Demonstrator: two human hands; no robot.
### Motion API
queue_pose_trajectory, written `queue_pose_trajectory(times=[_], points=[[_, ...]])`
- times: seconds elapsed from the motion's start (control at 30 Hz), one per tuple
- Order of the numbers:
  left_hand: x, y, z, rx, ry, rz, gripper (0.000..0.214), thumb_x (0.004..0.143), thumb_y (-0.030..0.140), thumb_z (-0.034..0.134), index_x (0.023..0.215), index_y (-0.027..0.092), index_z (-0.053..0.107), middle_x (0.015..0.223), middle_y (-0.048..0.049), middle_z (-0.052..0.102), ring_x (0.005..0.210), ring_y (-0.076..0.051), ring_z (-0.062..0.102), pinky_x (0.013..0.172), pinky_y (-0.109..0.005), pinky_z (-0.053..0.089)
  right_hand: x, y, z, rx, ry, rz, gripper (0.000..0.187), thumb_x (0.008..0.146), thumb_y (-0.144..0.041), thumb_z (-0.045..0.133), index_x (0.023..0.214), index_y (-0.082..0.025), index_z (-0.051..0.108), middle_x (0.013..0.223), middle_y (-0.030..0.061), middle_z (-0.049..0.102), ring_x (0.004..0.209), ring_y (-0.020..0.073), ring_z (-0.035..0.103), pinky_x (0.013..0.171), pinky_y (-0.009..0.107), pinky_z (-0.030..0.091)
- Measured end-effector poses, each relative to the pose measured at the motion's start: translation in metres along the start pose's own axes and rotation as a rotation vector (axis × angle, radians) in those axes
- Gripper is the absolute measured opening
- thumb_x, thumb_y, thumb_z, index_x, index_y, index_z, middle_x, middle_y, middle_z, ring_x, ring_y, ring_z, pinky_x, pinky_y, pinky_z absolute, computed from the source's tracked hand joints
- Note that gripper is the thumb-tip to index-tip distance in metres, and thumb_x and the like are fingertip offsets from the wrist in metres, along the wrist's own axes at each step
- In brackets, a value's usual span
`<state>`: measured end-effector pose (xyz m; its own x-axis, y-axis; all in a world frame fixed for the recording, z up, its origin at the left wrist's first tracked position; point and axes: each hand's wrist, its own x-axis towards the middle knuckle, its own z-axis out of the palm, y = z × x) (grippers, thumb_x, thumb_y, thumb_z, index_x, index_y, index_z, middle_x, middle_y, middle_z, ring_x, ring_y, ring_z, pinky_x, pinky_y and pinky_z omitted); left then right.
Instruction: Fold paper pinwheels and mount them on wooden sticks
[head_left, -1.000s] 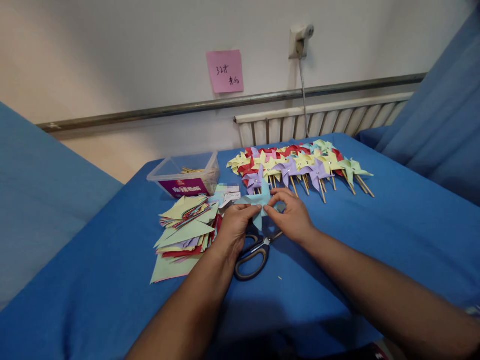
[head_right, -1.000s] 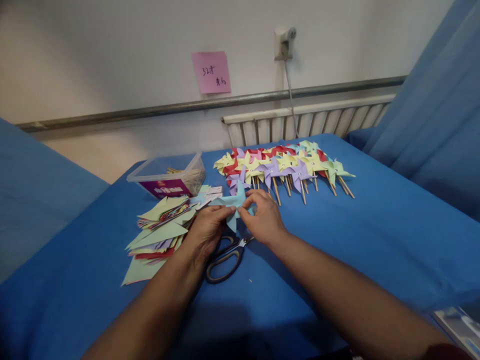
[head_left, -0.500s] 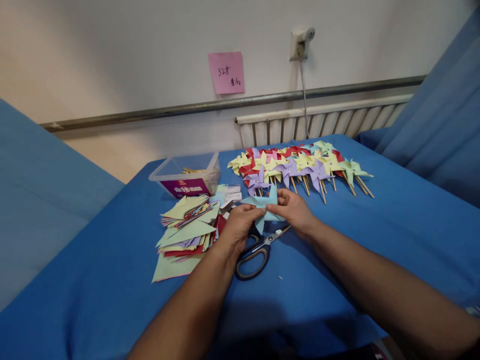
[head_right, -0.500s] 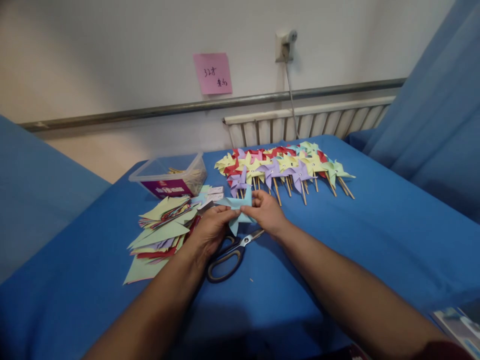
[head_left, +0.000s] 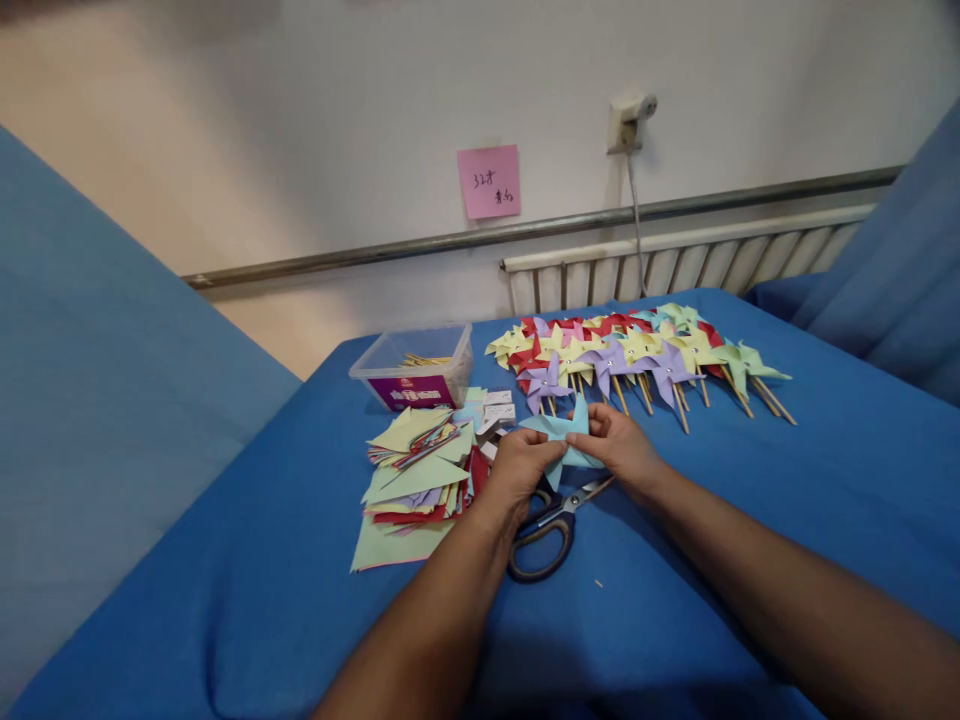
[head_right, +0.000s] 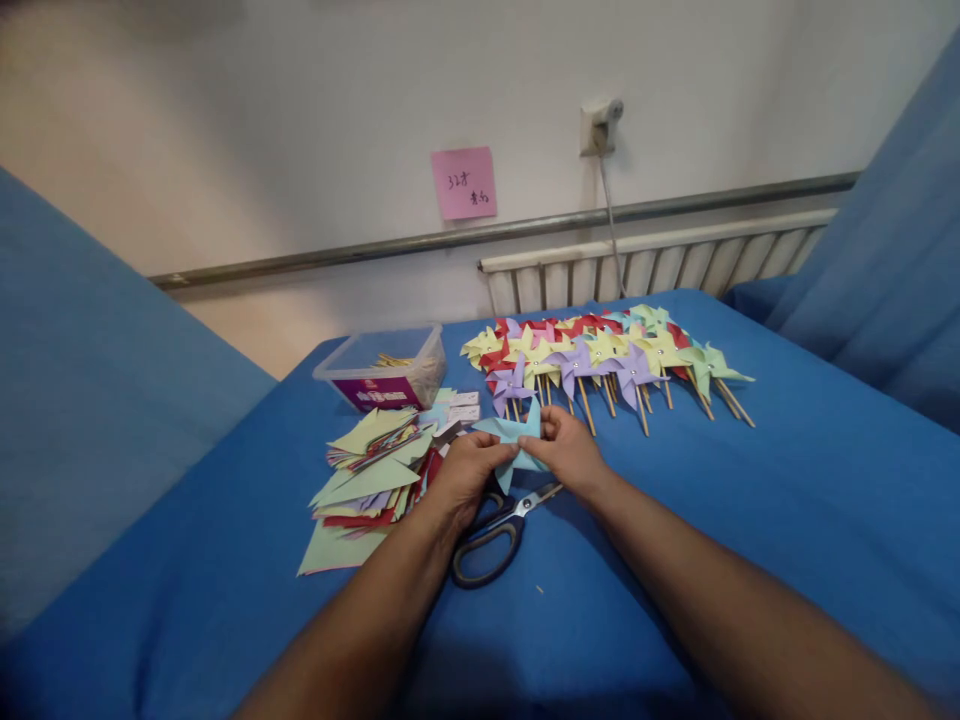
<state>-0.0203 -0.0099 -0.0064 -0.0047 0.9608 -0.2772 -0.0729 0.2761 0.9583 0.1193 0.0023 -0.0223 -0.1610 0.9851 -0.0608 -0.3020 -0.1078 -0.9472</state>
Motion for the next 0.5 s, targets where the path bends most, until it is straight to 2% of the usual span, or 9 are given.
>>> queue_pose_trajectory(times=[0.1,0.2,0.33,0.43,0.5], points=[[0.002,-0.003,0.0,-0.014,0.004,-0.022,0.016,0.054,0.02,0.075,0.054,0.014,0.06,0.048,0.0009,0.056,0.041,-0.009,0.045,0.043,-0.023,0.031,0.0,0.002,0.0,-0.009,-0.007,0.002,0.044,0.054,-0.031,0.083,0.088,-0.019,0.056,0.072,-0.0007,0.07,0.06,0.0148,0.063,0.059,0.027,0.048],[0.004,-0.006,-0.001,-0.097,0.014,-0.041,0.016,0.054,0.019,0.075,0.056,0.014,0.06,0.049,-0.0005,0.057,0.041,-0.01,0.047,0.044,-0.024,0.035,0.001,0.005,-0.004,-0.031,0.008,-0.028,0.045,0.058,-0.038,0.082,0.09,-0.019,0.057,0.07,-0.0011,0.068,0.059,0.0142,0.061,0.059,0.027,0.047],[0.004,-0.005,-0.004,-0.244,-0.057,-0.051,0.018,0.054,0.02,0.077,0.058,0.013,0.061,0.053,-0.0028,0.06,0.047,-0.013,0.053,0.051,-0.026,0.042,0.009,0.008,-0.016,-0.036,0.173,-0.102,0.038,0.069,-0.05,0.074,0.088,-0.019,0.063,0.076,0.0019,0.068,0.066,0.0149,0.062,0.065,0.028,0.048],[-0.004,-0.002,-0.003,-0.223,-0.236,-0.053,0.022,0.053,0.024,0.08,0.064,0.012,0.065,0.059,-0.0048,0.063,0.05,-0.013,0.055,0.055,-0.027,0.043,0.017,0.007,-0.027,0.051,0.258,-0.081,0.035,0.071,-0.051,0.071,0.084,-0.02,0.064,0.078,0.0032,0.067,0.066,0.015,0.061,0.065,0.029,0.049],[-0.013,0.001,0.0,-0.166,-0.446,-0.056,0.025,0.054,0.027,0.082,0.069,0.011,0.069,0.066,-0.0059,0.066,0.053,-0.013,0.056,0.058,-0.027,0.044,0.02,0.007,-0.031,0.048,0.262,-0.083,0.032,0.069,-0.048,0.073,0.082,-0.02,0.065,0.075,0.0024,0.066,0.063,0.0141,0.06,0.064,0.028,0.048]])
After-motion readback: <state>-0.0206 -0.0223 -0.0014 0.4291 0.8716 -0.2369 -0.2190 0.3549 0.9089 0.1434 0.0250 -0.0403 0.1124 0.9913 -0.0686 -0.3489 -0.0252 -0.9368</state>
